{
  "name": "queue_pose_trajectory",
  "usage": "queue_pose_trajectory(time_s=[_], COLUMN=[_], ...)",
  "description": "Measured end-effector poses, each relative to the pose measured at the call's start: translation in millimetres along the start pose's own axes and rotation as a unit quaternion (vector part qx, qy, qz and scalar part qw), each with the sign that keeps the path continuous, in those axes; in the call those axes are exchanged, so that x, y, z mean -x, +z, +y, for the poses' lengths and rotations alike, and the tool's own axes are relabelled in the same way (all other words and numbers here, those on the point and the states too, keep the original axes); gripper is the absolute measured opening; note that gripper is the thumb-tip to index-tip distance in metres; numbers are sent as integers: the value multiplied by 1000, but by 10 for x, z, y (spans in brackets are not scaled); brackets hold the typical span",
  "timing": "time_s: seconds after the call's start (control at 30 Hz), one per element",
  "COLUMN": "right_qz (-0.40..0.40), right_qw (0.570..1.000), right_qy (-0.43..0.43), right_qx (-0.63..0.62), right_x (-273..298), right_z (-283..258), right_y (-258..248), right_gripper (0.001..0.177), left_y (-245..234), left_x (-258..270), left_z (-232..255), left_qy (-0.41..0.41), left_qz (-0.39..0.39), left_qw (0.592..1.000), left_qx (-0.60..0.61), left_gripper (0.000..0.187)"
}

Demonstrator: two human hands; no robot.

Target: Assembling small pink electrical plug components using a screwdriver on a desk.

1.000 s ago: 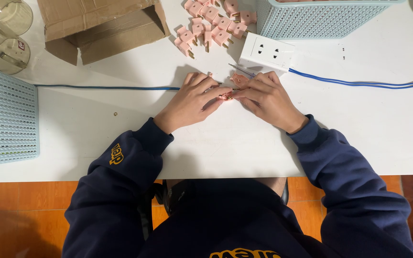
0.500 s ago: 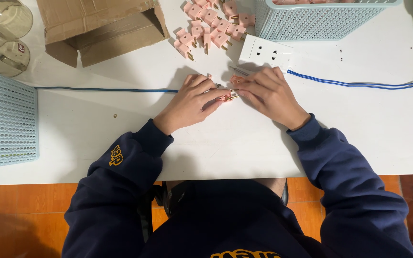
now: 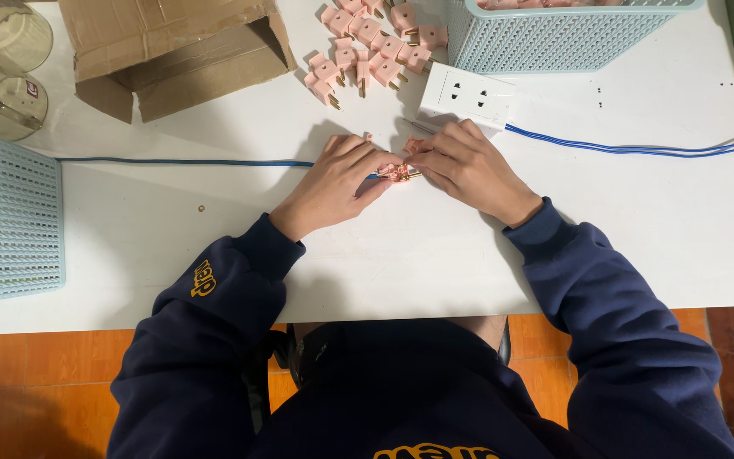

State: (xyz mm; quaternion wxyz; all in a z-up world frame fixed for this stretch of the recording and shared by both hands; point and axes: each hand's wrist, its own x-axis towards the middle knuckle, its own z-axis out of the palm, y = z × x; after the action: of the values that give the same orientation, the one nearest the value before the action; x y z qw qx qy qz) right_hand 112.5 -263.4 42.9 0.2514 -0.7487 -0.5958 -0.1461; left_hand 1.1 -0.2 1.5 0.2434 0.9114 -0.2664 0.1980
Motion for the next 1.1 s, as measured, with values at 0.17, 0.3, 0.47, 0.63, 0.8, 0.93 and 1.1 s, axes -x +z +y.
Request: queue_pose_trajectory(time_s=[0.17,0.3,0.47,0.63,0.8,0.93,1.1], right_qz=[-19,-23,-14,13,2,-27,-44], right_qw=[999,998,999,998,982,962,956], right_qy=[-32,-33,-16,50,104,141,190], right_qx=[37,53,34,37,158,233,218], right_x=[-29,-65,-6,196,337,431,500], right_z=[-20,-102,-56,89,139,135,158], right_y=[-34,-106,-78,-133,-260,-232,-132], right_gripper=[5,4,4,13,17,20,22], left_y=[-37,-27,-59,-65,-9,4,51], left_x=[-3,6,-5,-8,16,32,49], left_z=[19,8,7,13,-2,-9,-50], left_qy=[13,46,75,108,106,109,116], left_qz=[6,21,29,22,-29,-40,-23], left_qw=[1000,998,994,984,986,985,986], left_qx=[-9,-30,-71,-140,-127,-126,-119], left_gripper=[27,20,18,21,20,22,24])
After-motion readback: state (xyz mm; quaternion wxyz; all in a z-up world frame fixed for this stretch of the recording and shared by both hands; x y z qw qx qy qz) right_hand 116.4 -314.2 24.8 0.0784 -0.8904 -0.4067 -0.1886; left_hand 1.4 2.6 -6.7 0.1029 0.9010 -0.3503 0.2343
